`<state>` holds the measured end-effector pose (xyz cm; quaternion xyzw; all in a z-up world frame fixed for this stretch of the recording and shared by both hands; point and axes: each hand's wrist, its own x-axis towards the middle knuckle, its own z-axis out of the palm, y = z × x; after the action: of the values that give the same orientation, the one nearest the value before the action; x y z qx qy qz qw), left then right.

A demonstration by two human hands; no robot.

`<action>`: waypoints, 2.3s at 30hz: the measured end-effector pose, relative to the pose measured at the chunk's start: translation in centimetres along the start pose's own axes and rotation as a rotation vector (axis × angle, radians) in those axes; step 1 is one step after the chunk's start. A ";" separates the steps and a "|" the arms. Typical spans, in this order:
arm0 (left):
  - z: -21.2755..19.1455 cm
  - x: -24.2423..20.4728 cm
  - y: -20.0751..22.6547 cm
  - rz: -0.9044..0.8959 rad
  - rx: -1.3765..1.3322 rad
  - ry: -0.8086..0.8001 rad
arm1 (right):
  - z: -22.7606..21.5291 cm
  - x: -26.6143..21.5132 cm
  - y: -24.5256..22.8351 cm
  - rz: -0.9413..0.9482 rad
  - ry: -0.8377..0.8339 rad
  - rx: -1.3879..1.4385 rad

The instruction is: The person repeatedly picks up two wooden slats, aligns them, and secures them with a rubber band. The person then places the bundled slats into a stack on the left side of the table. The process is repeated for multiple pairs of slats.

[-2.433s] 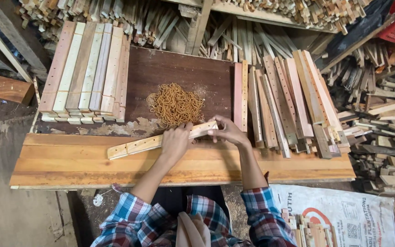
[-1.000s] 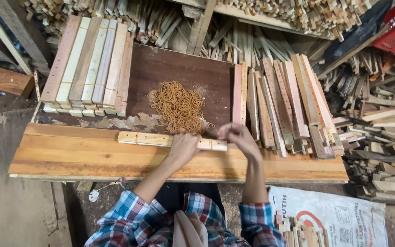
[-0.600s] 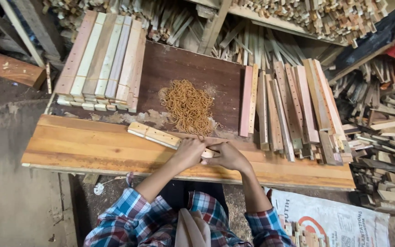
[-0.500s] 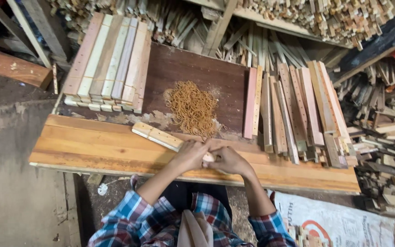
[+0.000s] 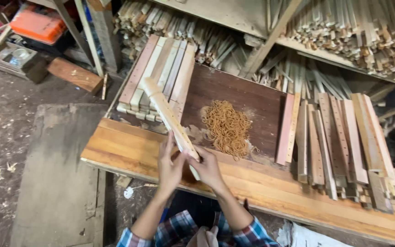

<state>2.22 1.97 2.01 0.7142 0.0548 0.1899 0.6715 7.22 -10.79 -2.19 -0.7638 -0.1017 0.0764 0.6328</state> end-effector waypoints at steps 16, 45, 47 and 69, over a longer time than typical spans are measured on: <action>-2.2 28.1 -6.7 -0.145 0.030 -0.236 | 8.3 15.0 -9.3 -0.017 0.107 -0.440; -14.7 33.3 -10.8 -0.376 -0.018 -0.266 | 17.9 19.7 -11.7 -0.053 -0.031 -0.637; -14.0 32.2 -8.6 -0.380 -0.023 -0.282 | 18.2 20.5 -10.7 -0.045 -0.055 -0.631; 15.4 9.4 -3.0 0.052 -0.021 -0.672 | -15.6 2.0 4.1 0.057 0.544 -0.802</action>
<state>16.72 -9.06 0.55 0.7310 -0.1899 -0.0386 0.6543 13.18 -25.82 -3.24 -0.9423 0.0669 -0.1538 0.2897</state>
